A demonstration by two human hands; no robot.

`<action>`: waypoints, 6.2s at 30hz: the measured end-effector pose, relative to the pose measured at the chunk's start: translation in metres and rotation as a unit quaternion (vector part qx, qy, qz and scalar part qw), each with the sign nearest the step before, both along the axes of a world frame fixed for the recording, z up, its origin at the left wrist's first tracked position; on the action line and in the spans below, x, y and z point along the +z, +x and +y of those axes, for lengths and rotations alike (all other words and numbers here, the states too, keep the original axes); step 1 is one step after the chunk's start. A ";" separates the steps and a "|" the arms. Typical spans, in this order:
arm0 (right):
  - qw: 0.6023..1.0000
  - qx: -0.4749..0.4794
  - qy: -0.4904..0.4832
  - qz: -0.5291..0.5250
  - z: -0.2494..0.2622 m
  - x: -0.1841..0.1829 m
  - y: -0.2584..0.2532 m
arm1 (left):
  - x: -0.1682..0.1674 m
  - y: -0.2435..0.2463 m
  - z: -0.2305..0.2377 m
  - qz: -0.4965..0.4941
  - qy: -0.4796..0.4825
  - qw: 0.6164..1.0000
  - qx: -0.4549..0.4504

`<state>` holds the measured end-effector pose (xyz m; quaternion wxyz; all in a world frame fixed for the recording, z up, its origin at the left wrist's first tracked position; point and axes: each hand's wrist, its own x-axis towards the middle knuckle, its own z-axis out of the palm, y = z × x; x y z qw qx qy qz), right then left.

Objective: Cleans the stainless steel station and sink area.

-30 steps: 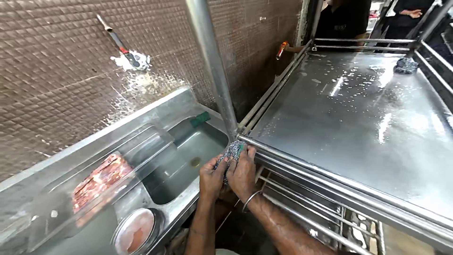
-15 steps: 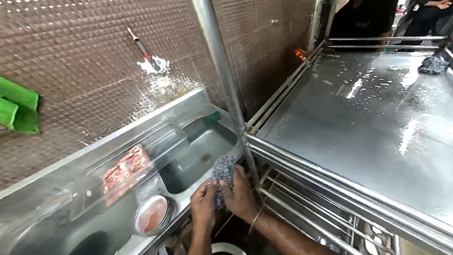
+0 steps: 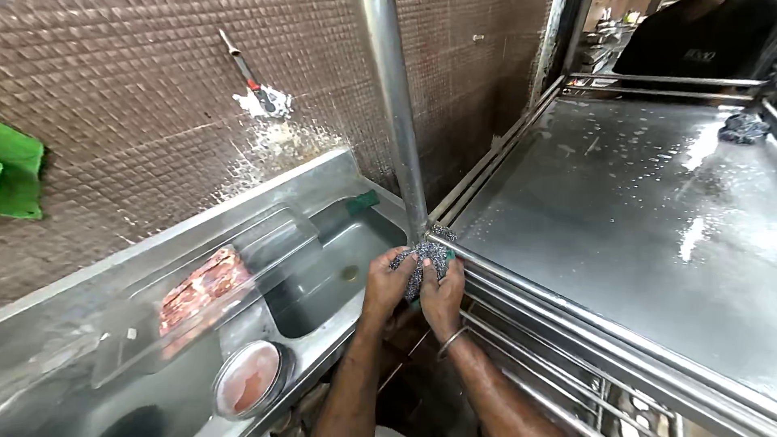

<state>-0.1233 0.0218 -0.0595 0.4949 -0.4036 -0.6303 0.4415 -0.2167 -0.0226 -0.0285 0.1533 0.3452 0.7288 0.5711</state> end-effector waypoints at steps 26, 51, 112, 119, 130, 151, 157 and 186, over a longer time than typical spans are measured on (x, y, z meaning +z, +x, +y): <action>0.923 0.368 0.010 -0.116 -0.103 -0.034 -0.050 | -0.076 -0.017 -0.159 -0.150 0.118 0.953 0.236; 0.912 -0.068 0.376 -0.148 0.007 0.000 -0.018 | -0.062 0.007 0.007 -0.247 0.218 0.944 -0.019; 0.930 -0.010 0.315 -0.188 0.005 -0.042 0.010 | -0.100 0.031 -0.005 -0.309 0.116 0.944 0.021; 0.930 -0.018 0.257 -0.263 0.003 -0.080 0.006 | -0.129 0.024 -0.002 -0.313 0.029 0.949 0.036; 0.925 0.156 -0.009 -0.345 -0.004 -0.028 0.038 | -0.119 0.037 -0.040 -0.296 -0.002 0.954 0.042; 0.940 0.038 0.083 -0.330 -0.014 -0.045 -0.001 | -0.107 0.002 -0.012 -0.202 0.057 0.978 -0.007; 0.936 0.064 0.072 -0.338 -0.009 -0.106 0.001 | -0.152 0.009 -0.007 -0.189 -0.019 0.981 0.025; 0.955 0.042 -0.292 0.034 0.035 -0.116 0.010 | -0.135 0.038 0.013 -0.127 0.050 0.989 0.056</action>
